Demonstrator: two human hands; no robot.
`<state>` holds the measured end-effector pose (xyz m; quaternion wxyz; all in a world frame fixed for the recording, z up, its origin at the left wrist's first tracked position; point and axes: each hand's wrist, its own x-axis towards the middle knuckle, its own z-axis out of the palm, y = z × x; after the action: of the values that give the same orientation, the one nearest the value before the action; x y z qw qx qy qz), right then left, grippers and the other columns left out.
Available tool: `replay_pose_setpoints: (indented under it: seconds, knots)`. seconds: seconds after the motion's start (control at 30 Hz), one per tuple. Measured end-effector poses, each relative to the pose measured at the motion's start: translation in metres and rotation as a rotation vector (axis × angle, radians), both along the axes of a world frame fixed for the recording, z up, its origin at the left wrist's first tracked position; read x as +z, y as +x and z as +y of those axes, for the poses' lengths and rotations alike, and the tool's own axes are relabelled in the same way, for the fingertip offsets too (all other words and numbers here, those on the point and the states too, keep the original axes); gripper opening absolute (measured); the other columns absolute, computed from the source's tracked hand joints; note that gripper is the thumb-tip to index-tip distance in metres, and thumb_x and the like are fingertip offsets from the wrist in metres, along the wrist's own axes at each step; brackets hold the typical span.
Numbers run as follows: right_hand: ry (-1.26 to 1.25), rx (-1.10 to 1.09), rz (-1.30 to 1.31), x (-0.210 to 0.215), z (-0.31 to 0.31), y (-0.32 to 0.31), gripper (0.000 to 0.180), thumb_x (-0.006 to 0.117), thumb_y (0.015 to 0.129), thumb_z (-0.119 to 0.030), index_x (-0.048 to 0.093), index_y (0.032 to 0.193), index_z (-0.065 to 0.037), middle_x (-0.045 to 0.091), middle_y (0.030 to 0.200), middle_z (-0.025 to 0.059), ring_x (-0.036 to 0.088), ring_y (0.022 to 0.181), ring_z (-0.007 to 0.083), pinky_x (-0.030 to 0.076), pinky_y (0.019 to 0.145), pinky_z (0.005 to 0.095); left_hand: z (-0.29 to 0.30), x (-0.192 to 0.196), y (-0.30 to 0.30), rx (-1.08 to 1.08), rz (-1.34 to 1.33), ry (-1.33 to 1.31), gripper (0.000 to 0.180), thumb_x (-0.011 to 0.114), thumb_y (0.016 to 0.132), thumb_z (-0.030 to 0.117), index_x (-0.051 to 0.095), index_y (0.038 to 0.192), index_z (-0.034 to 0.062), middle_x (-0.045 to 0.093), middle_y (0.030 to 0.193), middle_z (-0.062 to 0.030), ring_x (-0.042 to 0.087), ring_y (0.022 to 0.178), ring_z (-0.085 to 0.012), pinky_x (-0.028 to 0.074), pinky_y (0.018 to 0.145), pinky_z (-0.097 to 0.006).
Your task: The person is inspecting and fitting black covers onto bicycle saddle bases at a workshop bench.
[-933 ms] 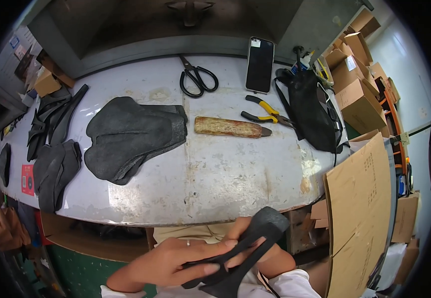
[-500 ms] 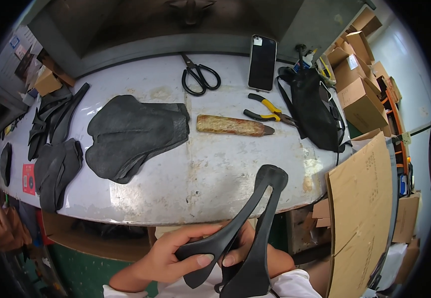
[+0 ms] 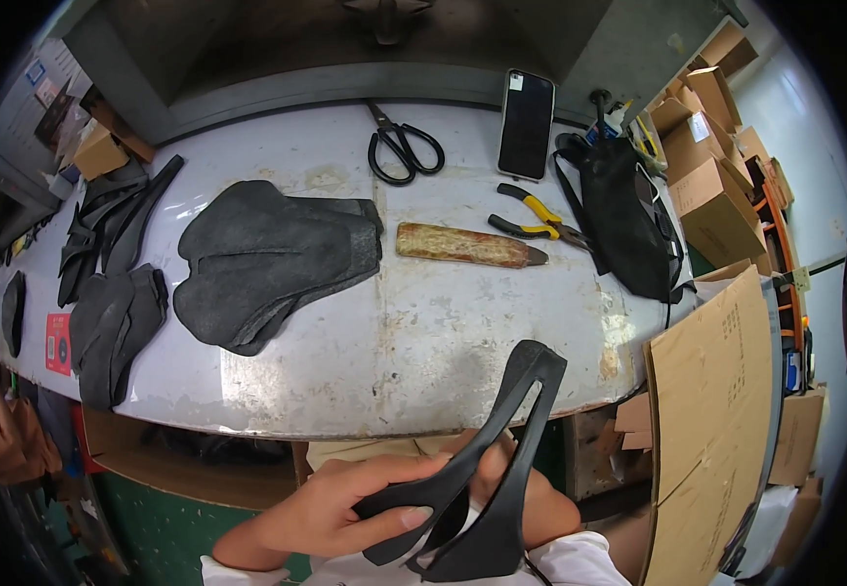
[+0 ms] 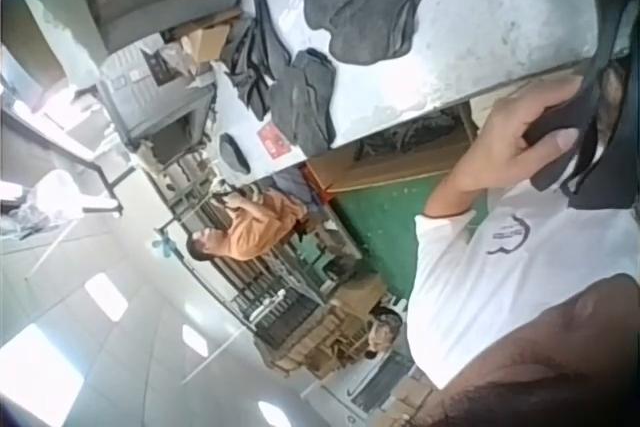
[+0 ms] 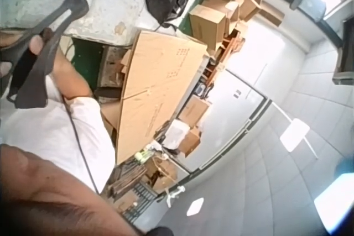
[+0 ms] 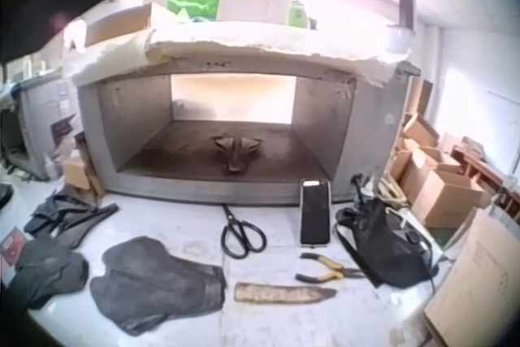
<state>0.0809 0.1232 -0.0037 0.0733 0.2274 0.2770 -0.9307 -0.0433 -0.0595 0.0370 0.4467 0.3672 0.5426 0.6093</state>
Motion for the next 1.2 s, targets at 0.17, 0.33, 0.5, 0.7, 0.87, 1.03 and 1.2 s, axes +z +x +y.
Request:
replay_pose_setpoints:
  seconds: [0.17, 0.33, 0.5, 0.7, 0.87, 1.03, 1.2]
  knots:
    - [0.251, 0.368, 0.108, 0.010, 0.016, -0.018, 0.046, 0.090, 0.060, -0.024, 0.065, 0.090, 0.002, 0.068, 0.085, 0.0073, 0.062, 0.082, 0.0128, 0.046, 0.070, 0.0269, -0.004, -0.001, -0.004, -0.013, -0.050, -0.091, 0.054, 0.071, 0.083, -0.001, 0.053, 0.134, -0.0050, 0.070, 0.109, -0.0145, 0.067, 0.095, -0.0143, 0.050, 0.081, -0.024]
    - [0.099, -0.014, 0.152, 0.000, -0.009, -0.011, 0.057, 0.089, 0.061, -0.005, 0.056, 0.107, -0.002, 0.068, 0.092, 0.0130, 0.066, 0.084, 0.0196, 0.050, 0.070, 0.0303, 0.004, -0.006, 0.004, 0.045, -0.276, -0.005, 0.058, 0.070, 0.084, -0.001, 0.047, 0.138, -0.0054, 0.060, 0.125, -0.0152, 0.058, 0.111, -0.0151, 0.043, 0.097, -0.028]
    - [0.198, 0.262, 0.019, 0.011, -0.009, -0.016, 0.083, 0.092, 0.057, -0.009, 0.048, 0.127, -0.001, 0.065, 0.111, 0.0088, 0.061, 0.107, 0.0189, 0.046, 0.092, 0.0333, 0.006, -0.008, 0.025, 0.422, -0.474, 0.053, 0.060, 0.064, 0.090, 0.006, 0.038, 0.143, -0.0034, 0.058, 0.126, -0.0184, 0.058, 0.112, -0.0196, 0.044, 0.098, -0.034]
    - [0.269, 0.272, 0.000, 0.013, -0.008, -0.016, 0.090, 0.093, 0.056, -0.010, 0.046, 0.131, -0.001, 0.064, 0.113, 0.0088, 0.060, 0.107, 0.0187, 0.046, 0.093, 0.0328, 0.012, -0.011, 0.026, 0.458, -0.665, 0.055, 0.060, 0.063, 0.091, 0.008, 0.036, 0.144, -0.0029, 0.056, 0.129, -0.0187, 0.056, 0.114, -0.0193, 0.042, 0.100, -0.034]
    - [0.335, 0.278, -0.013, 0.013, -0.008, -0.017, 0.095, 0.094, 0.054, -0.011, 0.043, 0.135, -0.001, 0.063, 0.115, 0.0087, 0.060, 0.108, 0.0186, 0.045, 0.094, 0.0323, 0.009, -0.012, 0.028, 0.436, -0.435, 0.023, 0.057, 0.061, 0.093, 0.006, 0.037, 0.143, -0.0035, 0.056, 0.130, -0.0171, 0.055, 0.116, -0.0192, 0.041, 0.102, -0.034]
    - [0.531, -0.137, 0.110, 0.004, -0.008, -0.023, 0.092, 0.085, 0.071, -0.030, 0.032, 0.142, -0.005, 0.055, 0.110, 0.0091, 0.057, 0.102, 0.0208, 0.048, 0.089, 0.0347, 0.011, -0.012, 0.026, 0.337, -0.321, 0.060, 0.054, 0.061, 0.092, 0.002, 0.039, 0.142, -0.0046, 0.056, 0.131, -0.0161, 0.054, 0.117, -0.0160, 0.042, 0.099, -0.031]
    - [0.306, -0.277, 0.160, -0.004, -0.019, -0.032, 0.081, 0.074, 0.083, -0.039, 0.032, 0.142, -0.003, 0.056, 0.109, 0.0100, 0.057, 0.101, 0.0192, 0.049, 0.085, 0.0340, 0.007, -0.019, 0.025, 0.295, -0.086, 0.023, 0.056, 0.061, 0.094, 0.005, 0.038, 0.144, -0.0031, 0.057, 0.129, -0.0125, 0.055, 0.111, -0.0111, 0.044, 0.095, -0.026]
